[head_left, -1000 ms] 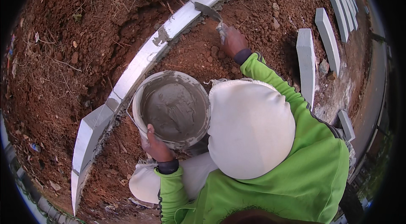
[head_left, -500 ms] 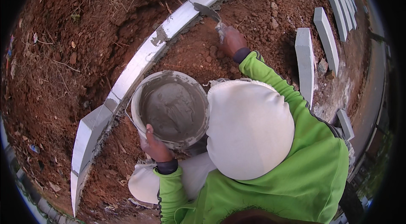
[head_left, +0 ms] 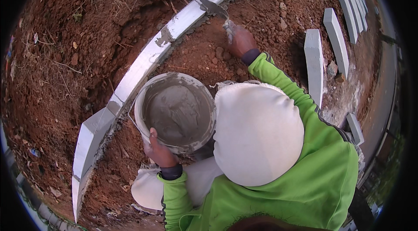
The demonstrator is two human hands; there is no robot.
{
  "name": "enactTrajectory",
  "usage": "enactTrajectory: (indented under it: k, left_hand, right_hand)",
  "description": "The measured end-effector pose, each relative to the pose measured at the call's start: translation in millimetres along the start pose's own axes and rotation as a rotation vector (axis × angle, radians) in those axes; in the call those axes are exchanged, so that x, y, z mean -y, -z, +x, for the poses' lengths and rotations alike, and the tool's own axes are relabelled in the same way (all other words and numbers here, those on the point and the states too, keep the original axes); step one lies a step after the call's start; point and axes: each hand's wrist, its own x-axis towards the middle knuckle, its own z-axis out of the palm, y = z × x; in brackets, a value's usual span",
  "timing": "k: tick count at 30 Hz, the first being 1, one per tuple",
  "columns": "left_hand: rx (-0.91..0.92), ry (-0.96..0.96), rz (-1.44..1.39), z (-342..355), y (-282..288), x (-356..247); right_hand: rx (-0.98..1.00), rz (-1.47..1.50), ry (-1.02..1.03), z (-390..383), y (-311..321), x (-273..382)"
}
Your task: The person marks a white concrete curb with a pen and then applies mortar from a bucket to the joints using a trowel.
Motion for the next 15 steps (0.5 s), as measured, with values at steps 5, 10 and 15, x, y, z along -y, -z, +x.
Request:
enactTrajectory:
  k: [5,10,15]
  left_hand:
    - [0.039,-0.038,-0.026,2.6,-0.4,3.2]
    - [0.056,-0.021,-0.026,2.8,-2.5,1.9]
    - [0.038,-0.050,-0.011,1.3,-4.1,-0.9]
  right_hand:
    - [0.060,-0.003,0.040,6.3,-2.8,-10.7]
    - [0.060,-0.017,0.020,12.0,-7.9,-13.9]
    - [-0.007,0.030,0.077,17.9,-16.2,-11.5]
